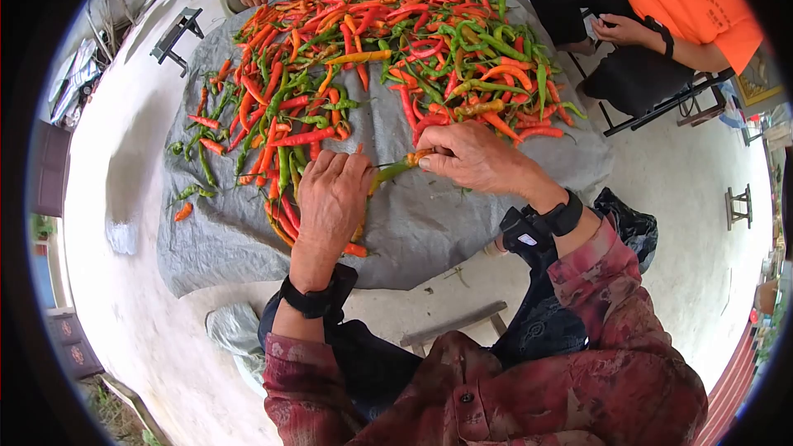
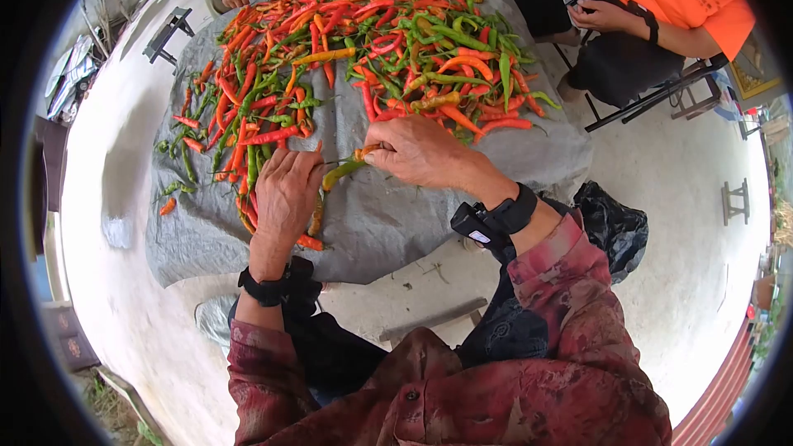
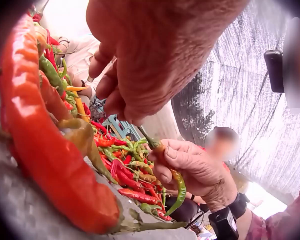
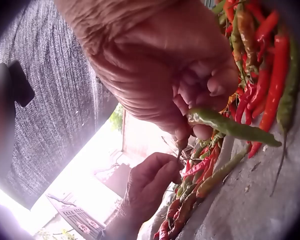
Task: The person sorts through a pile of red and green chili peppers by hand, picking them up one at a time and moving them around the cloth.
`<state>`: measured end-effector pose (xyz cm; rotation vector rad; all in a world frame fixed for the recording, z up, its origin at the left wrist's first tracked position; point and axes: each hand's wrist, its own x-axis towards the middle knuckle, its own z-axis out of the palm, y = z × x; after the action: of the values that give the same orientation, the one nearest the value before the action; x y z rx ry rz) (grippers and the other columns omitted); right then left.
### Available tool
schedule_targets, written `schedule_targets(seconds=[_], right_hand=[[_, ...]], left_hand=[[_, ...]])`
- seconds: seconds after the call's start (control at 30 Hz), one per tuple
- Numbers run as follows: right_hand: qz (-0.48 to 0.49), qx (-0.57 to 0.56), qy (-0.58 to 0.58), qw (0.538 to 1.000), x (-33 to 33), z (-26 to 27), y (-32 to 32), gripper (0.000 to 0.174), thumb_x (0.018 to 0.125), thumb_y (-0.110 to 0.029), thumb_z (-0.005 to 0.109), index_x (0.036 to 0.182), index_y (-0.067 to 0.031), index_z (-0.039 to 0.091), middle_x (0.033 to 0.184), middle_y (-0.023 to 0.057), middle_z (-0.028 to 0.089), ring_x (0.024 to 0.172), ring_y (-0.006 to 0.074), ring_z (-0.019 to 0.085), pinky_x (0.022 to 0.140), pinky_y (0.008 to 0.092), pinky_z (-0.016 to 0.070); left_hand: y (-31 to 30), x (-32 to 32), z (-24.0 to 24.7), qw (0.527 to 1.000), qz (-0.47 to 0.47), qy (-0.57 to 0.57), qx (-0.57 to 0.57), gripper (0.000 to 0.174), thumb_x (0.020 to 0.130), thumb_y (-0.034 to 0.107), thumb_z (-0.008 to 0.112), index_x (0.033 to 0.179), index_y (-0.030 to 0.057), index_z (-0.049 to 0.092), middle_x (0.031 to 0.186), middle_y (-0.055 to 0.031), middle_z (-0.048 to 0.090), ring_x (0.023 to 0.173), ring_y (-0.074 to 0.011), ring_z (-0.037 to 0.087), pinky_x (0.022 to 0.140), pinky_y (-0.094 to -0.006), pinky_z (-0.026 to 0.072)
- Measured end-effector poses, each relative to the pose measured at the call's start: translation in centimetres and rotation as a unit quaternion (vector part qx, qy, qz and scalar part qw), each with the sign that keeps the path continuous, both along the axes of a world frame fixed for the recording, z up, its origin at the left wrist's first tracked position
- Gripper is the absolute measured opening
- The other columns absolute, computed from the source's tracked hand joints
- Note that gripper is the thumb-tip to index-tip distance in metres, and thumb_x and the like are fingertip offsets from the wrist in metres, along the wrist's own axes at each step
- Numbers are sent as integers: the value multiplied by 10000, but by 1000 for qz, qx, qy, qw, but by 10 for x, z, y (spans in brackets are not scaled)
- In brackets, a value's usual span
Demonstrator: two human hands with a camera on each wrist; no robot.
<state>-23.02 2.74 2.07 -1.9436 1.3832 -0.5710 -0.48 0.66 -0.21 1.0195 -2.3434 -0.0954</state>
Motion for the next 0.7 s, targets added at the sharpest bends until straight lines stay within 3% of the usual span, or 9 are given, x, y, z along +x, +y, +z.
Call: schedule_targets(seconds=[0.03,0.13,0.57,0.63,0.7], right_hand=[[0,-16,10,1000,-1,-2,1,213,838,-225,586,897,-26,633,732,158,628,677,315,610,623,414,459],[-5,-6,39,999,-4,2,2,227,833,-241,593,896,-27,634,744,151,631,692,314,612,634,410,464],[-2,-19,47,999,-15,4,6,230,854,-239,570,890,-21,634,751,165,630,728,345,614,665,426,469],[8,-36,35,999,-17,0,5,212,886,-224,556,910,-17,598,704,128,615,632,265,590,597,373,434],[7,-31,40,999,-17,-1,5,211,885,-222,557,909,-17,598,699,127,612,630,265,588,597,375,434]], left_hand=[[0,-1,-1,1000,0,-1,2,105,760,90,665,821,51,589,760,-63,602,746,-256,554,703,-357,447],[0,-5,-1,1000,1,-6,-14,118,760,122,670,792,63,572,728,-52,577,724,-231,544,660,-352,444],[1,-13,1,999,14,-4,34,111,798,127,645,842,38,596,805,-95,628,780,-290,587,712,-373,468],[0,-13,1,999,14,-2,33,116,803,134,644,842,37,596,806,-97,627,777,-294,589,710,-375,469],[1,-13,2,999,8,-5,31,121,812,147,640,841,37,596,806,-100,627,770,-301,592,706,-379,469]])
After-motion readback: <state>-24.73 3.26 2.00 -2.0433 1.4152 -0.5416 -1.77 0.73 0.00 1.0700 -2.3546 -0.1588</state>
